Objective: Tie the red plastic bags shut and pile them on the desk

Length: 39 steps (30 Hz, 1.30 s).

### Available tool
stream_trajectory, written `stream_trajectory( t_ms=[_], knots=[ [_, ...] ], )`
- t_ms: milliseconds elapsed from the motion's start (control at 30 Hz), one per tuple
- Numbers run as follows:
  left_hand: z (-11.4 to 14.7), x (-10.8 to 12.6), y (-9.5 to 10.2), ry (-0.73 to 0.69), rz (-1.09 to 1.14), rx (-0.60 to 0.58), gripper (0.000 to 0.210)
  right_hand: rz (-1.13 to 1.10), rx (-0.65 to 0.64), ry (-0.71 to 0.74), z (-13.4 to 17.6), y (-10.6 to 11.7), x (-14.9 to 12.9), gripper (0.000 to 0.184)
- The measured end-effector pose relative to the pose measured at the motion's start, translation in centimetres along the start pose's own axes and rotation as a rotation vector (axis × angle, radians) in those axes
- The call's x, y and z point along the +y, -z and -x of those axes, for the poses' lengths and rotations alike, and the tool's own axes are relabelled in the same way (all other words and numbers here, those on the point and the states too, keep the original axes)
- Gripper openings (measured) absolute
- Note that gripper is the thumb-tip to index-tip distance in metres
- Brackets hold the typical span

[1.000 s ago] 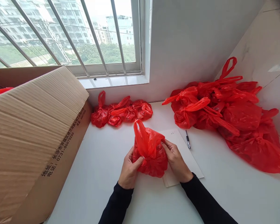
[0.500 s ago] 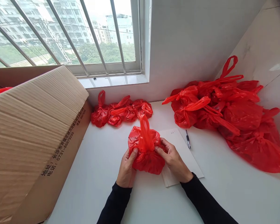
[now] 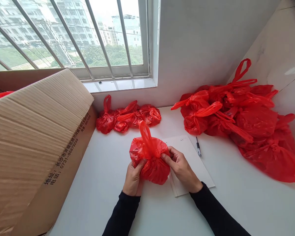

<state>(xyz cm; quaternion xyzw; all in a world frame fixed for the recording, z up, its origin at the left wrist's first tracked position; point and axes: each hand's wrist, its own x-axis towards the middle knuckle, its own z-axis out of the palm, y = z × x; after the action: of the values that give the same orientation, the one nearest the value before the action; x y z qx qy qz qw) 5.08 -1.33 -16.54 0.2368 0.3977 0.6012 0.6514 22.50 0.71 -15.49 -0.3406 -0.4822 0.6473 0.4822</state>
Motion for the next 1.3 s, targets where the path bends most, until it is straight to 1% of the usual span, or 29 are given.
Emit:
stream_trajectory(
  t_ms=[133,200,267,300,333,400,533,567,600,700,733,900,1000,1067,1100,1133,1167,1233,1300],
  knots=[
    [0.6,0.1,-0.7,0.037,0.039,-0.004,0.040,-0.050,0.090,0.017,-0.2,0.3,0.4,0.025],
    [1.0,0.2,-1.2,0.046,0.024,-0.064,0.046,-0.039,0.137,0.018,-0.3,0.5,0.6,0.027],
    [1.2,0.4,-1.7,0.023,-0.037,-0.147,0.055,-0.034,0.159,0.019,-0.4,0.6,0.6,0.028],
    [1.3,0.4,-1.8,0.002,-0.070,-0.169,0.058,-0.041,0.159,0.018,-0.4,0.7,0.5,0.028],
    [1.2,0.4,-1.8,-0.024,-0.092,-0.169,0.061,-0.052,0.153,0.012,-0.4,0.6,0.3,0.029],
    [1.0,0.4,-1.6,-0.049,-0.097,-0.124,0.060,-0.066,0.121,-0.007,-0.2,0.5,-0.2,0.034],
    [0.2,0.4,-0.5,-0.054,-0.038,-0.031,0.037,0.005,0.010,-0.004,0.2,0.0,-0.7,0.058],
    [0.1,0.4,-0.3,-0.053,-0.015,-0.012,0.032,0.029,-0.005,0.003,0.2,0.0,-0.7,0.061],
    [0.0,0.4,-0.2,-0.050,0.008,0.006,0.030,0.055,-0.011,0.008,0.2,-0.1,-0.6,0.058],
    [0.2,0.5,-0.5,-0.040,0.040,0.036,0.033,0.126,0.021,0.016,0.1,0.0,-0.3,0.032],
    [0.3,0.5,-0.6,-0.038,0.038,0.033,0.035,0.141,0.037,0.019,0.0,0.2,-0.1,0.029],
    [0.6,0.2,-1.2,0.008,0.025,-0.003,0.040,0.158,0.099,0.023,-0.2,0.5,-0.1,0.033],
    [0.5,0.2,-1.1,-0.015,0.035,0.017,0.041,0.141,0.039,0.020,0.0,0.1,-0.3,0.034],
    [0.3,0.4,-1.1,-0.038,0.051,0.020,0.043,0.173,0.008,0.012,0.2,-0.3,-0.3,0.047],
    [0.3,0.4,-1.2,-0.039,0.063,0.018,0.044,0.214,0.021,0.016,0.3,-0.4,-0.3,0.053],
    [0.3,0.5,-1.2,-0.037,0.078,0.015,0.045,0.262,0.044,0.025,0.4,-0.5,-0.2,0.053],
    [0.3,0.5,-1.2,-0.033,0.091,0.005,0.045,0.304,0.067,0.034,0.4,-0.6,-0.1,0.048],
    [0.4,0.5,-1.3,-0.036,0.096,-0.032,0.046,0.344,0.085,0.044,0.4,-0.4,0.1,0.031],
    [0.6,0.4,-1.3,-0.053,0.046,-0.104,0.051,0.334,0.085,0.041,0.3,-0.2,0.2,0.024]
  ],
)
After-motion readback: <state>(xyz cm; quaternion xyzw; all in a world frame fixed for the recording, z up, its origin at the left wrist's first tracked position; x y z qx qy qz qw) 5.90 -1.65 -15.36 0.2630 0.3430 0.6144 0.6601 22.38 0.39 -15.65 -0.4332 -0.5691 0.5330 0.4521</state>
